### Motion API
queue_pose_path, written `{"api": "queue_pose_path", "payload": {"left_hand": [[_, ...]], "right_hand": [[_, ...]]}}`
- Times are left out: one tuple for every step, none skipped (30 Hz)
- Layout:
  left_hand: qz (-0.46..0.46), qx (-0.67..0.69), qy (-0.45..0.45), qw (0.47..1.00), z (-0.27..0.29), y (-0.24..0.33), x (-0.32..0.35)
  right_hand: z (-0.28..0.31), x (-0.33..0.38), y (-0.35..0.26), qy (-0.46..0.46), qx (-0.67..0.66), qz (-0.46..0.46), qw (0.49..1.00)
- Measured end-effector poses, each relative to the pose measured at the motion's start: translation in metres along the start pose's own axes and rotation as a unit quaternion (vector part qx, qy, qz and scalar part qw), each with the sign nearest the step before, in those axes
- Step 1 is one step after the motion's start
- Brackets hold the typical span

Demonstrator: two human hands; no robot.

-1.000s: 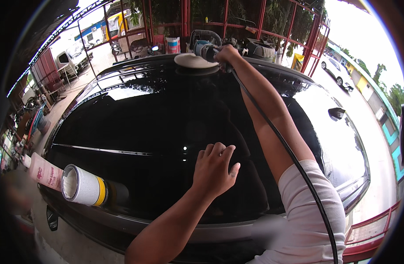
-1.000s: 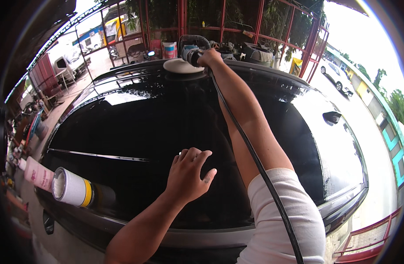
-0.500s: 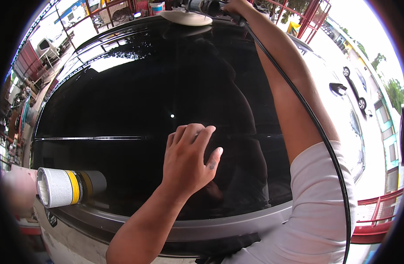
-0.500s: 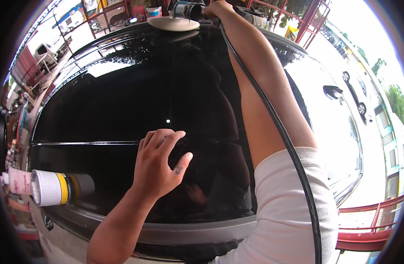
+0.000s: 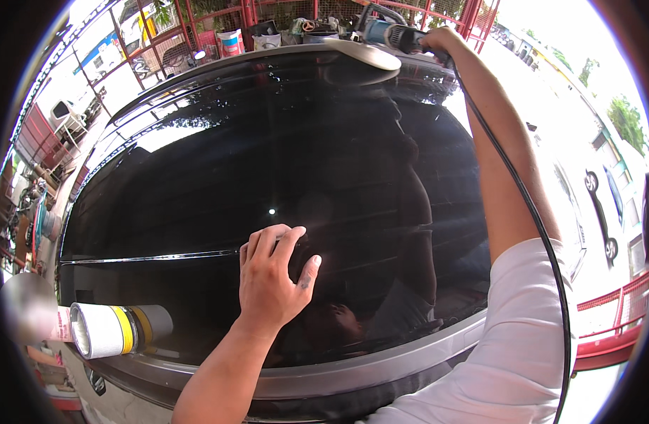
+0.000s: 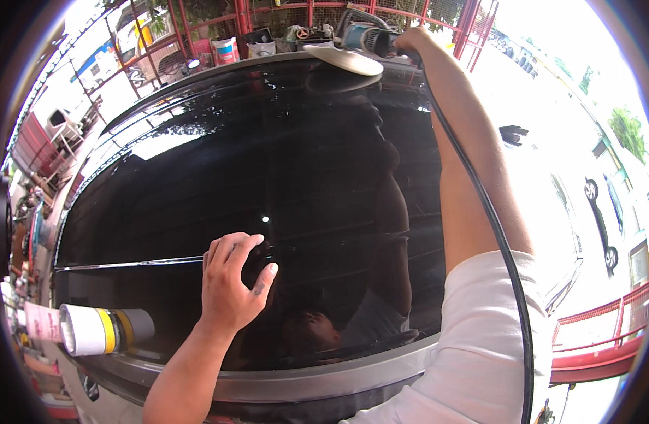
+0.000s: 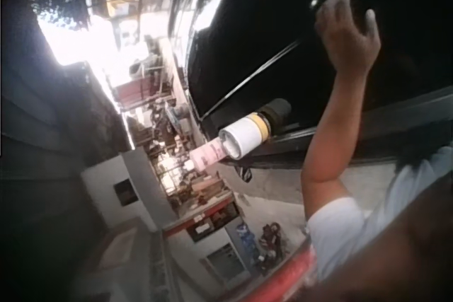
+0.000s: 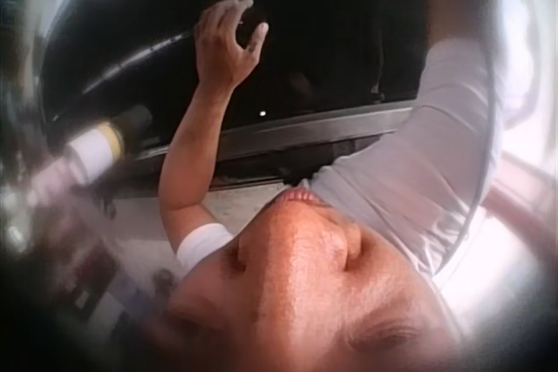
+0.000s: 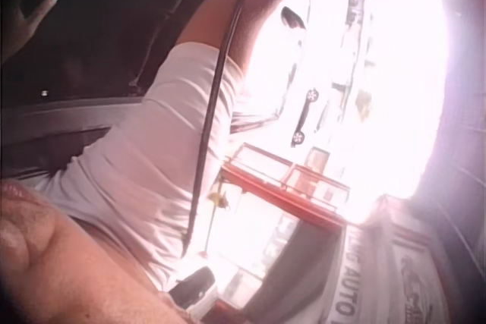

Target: The person uses a rotary polisher to buff the rear trunk lid of a black car. They move the polisher across the surface in overlapping passes, occasionally pausing to apply more compound from a bottle before resuming polishing.

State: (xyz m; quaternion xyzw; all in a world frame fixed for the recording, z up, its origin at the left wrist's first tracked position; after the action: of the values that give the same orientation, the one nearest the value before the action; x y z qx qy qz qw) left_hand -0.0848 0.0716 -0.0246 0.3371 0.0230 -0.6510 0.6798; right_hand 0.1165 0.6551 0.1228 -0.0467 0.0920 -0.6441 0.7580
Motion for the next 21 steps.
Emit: {"api": "queue_pose_path", "payload": {"left_hand": [[-0.001,0.003,-0.002,1.0,0.0,0.001,0.0],[-0.011,0.013,-0.003,1.0,0.0,0.006,-0.002],[-0.019,0.02,-0.002,1.0,0.0,0.009,-0.003],[-0.021,0.023,0.001,1.0,0.001,0.01,-0.004],[-0.032,0.034,0.006,0.999,0.001,0.011,-0.003],[-0.031,0.036,0.007,0.999,0.0,0.011,-0.002],[-0.031,0.039,0.009,0.999,0.0,0.01,-0.002],[-0.032,0.041,0.008,0.999,-0.002,0.011,-0.002],[-0.033,0.043,0.006,0.998,-0.001,0.012,-0.002],[-0.035,0.046,0.006,0.998,0.0,0.014,-0.002],[-0.027,0.046,0.001,0.999,0.0,0.013,0.0],[-0.019,0.046,0.0,0.999,0.002,0.011,0.002],[-0.023,0.049,0.002,0.999,0.004,0.012,0.005],[-0.04,0.062,0.003,0.997,0.005,0.017,0.003],[-0.042,0.068,0.005,0.997,0.006,0.018,0.003],[-0.044,0.073,0.007,0.996,0.008,0.019,0.003],[-0.051,0.073,0.012,0.996,0.01,0.02,0.004],[-0.06,0.078,0.015,0.995,0.011,0.022,0.004],[-0.062,0.077,0.011,0.995,0.01,0.021,0.005],[-0.064,0.076,0.007,0.995,0.009,0.022,0.006],[-0.063,0.075,0.007,0.995,0.01,0.023,0.006]], "right_hand": [[0.003,0.001,0.012,0.001,-0.007,-0.023,1.0],[0.012,-0.001,0.036,0.007,-0.014,-0.049,0.999],[0.018,-0.007,0.052,0.023,-0.001,-0.059,0.998],[0.02,-0.015,0.062,0.038,0.01,-0.062,0.997],[0.023,-0.021,0.07,0.046,-0.002,-0.037,0.998],[0.015,-0.021,0.062,0.041,-0.049,-0.03,0.997],[0.007,-0.017,0.057,0.037,-0.095,-0.025,0.994],[0.005,-0.012,0.061,0.036,-0.137,-0.027,0.99],[0.001,-0.011,0.052,0.026,-0.164,-0.012,0.986],[-0.001,-0.012,0.041,0.017,-0.17,-0.004,0.985],[-0.011,-0.002,0.01,0.001,-0.179,0.007,0.984],[-0.02,0.005,-0.022,-0.013,-0.188,0.02,0.982],[-0.023,0.005,-0.036,-0.016,-0.168,0.035,0.985],[-0.018,-0.004,-0.036,0.01,-0.151,0.039,0.988],[-0.023,-0.008,-0.059,0.006,-0.108,0.061,0.992],[-0.028,-0.009,-0.079,0.008,-0.101,0.076,0.992],[-0.038,-0.009,-0.099,0.006,-0.093,0.092,0.991],[-0.046,-0.009,-0.117,0.01,-0.121,0.099,0.988],[-0.053,-0.008,-0.135,0.013,-0.149,0.106,0.983],[-0.059,-0.004,-0.16,0.019,-0.131,0.142,0.981],[-0.064,0.001,-0.187,0.025,-0.113,0.179,0.977]]}}
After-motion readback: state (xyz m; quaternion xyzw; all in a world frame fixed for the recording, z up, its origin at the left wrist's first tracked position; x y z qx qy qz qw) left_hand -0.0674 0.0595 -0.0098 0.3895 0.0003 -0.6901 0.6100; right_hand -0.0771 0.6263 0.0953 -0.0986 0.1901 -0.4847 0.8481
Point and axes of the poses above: each hand's wrist, its own x-axis away from the middle knuckle, its own z-axis out of the back of the hand, y = z × x, the point moved 8 cm from there along -x, towards the middle knuckle
